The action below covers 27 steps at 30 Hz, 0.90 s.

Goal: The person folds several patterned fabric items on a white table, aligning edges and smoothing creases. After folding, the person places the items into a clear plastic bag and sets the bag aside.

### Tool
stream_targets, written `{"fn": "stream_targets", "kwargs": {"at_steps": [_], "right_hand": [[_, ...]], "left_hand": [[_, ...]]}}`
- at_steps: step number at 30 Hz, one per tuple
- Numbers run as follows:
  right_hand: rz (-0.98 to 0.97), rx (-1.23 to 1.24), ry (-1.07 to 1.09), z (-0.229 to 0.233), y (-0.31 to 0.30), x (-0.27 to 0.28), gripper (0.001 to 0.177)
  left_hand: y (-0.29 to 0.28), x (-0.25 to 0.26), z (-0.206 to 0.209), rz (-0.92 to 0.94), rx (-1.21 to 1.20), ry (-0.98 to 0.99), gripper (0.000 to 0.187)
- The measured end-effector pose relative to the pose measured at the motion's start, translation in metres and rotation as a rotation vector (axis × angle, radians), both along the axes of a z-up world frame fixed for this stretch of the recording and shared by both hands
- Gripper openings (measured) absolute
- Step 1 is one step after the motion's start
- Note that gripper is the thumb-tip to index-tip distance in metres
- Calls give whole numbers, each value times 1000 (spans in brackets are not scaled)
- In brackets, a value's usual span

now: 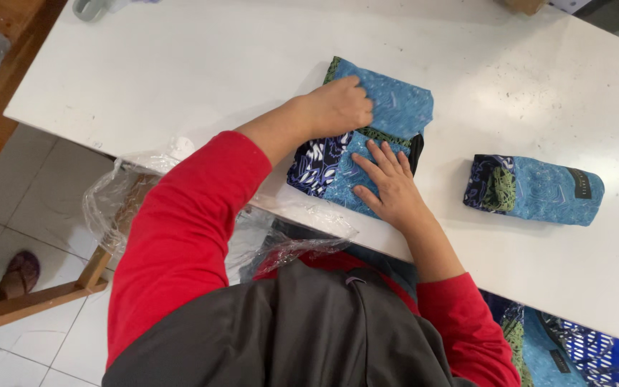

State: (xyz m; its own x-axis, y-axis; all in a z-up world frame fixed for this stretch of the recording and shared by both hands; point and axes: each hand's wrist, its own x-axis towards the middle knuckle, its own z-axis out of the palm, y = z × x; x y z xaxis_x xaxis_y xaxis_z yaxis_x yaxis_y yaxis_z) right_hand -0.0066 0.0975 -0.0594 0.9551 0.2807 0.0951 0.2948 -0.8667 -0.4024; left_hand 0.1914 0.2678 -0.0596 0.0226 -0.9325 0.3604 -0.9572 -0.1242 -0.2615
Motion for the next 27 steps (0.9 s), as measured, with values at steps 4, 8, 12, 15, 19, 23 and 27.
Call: {"fn": "stream_targets", "kwargs": {"at_steps": [4,8,12,15,19,23,27], "right_hand": [[11,-7,-25,-1,-1,-2,59],[8,-1,-12,2,0,-3,59],[1,-2,-14,2,-1,1,60],[10,-5,5,-5,-6,-2,59],[13,-19,-70,-18,-7,4,60],[-36,151,-137,-10,0,-10,47],[107,205,-282,33,0,-52,39]], "left_hand": [[7,8,-14,89,149,324,12],[-20,24,-25,240,115,412,10],[-34,42,-6,322,-319,11,44],[-33,31,28,414,58,297,19],[-11,-46,60,214,-127,46,16],[44,-130,47,102,6,-20,13],[75,-139,37,156,-141,-49,18]]}}
